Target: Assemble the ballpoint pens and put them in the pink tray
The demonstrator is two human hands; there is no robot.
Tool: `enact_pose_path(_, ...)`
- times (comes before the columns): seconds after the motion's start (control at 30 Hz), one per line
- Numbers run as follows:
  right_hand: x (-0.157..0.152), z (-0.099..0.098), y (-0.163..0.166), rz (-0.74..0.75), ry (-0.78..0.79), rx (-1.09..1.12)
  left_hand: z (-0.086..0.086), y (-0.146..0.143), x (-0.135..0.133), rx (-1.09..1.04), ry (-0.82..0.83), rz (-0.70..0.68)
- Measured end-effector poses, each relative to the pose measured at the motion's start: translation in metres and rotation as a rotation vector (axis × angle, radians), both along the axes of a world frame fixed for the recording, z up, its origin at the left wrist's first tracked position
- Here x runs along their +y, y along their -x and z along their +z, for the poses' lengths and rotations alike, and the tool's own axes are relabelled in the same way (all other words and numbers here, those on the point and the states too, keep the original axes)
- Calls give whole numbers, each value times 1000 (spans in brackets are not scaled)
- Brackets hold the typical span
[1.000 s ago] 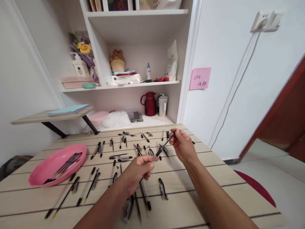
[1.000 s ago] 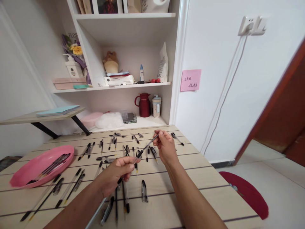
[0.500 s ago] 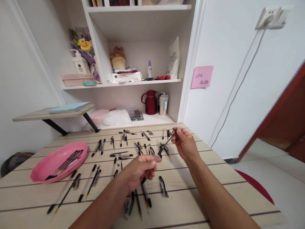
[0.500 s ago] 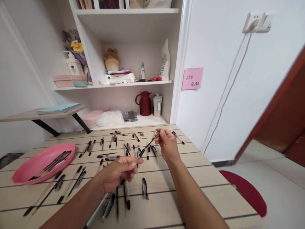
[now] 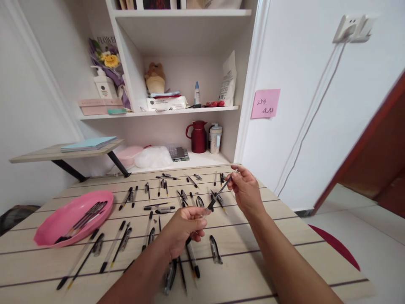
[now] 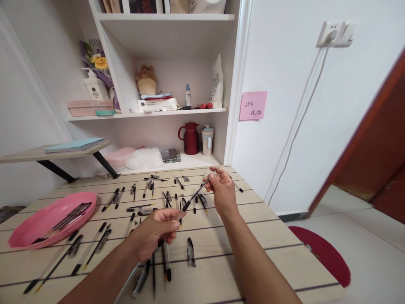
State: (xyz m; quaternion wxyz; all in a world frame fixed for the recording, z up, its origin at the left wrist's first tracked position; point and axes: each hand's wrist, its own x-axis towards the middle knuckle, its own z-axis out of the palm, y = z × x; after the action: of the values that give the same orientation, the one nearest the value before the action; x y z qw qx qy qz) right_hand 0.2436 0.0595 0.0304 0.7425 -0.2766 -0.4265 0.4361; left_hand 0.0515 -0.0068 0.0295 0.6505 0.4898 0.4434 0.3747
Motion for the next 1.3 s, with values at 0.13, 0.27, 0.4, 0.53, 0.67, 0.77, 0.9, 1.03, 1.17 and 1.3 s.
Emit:
enact_pose_path(0.13, 0, 0, 1, -22, -1, -21, -5, -2, 4, 80, -112, 144)
enact_pose_path(0.27, -5, 3, 5, -41, -35, -35, -10, -2, 9, 113, -240, 257)
enact_pose_path(0.4, -15, 10, 10, -94, -130, -28, -10, 0, 13, 140, -386, 343)
enact_pose_path(0.53, -22, 13, 14, -55, -157, -11, -7, 2, 15, 208, -539, 401)
enact_pose_path(0.67, -25, 12, 16, -29, -145, -53, -7, 1, 16, 236, -608, 441)
enact_pose_path(0.77, -27, 12, 16, -38, -169, -88, -9, 1, 16, 198, -599, 467)
enact_pose_path(0.9, -26, 18, 10, -123, -201, 36, -6, 4, 17, -10, -360, 421)
enact_pose_path(1.03, -34, 24, 11, -284, -204, 25, 7, 5, 21, -350, -55, 260)
enact_pose_path(1.17, -68, 19, 26, -302, -265, -247, 25, 1, 24, -567, 33, 282)
enact_pose_path(1.3, -107, 1, 31, -302, -530, -464, 35, -5, 25, -656, 23, 339)
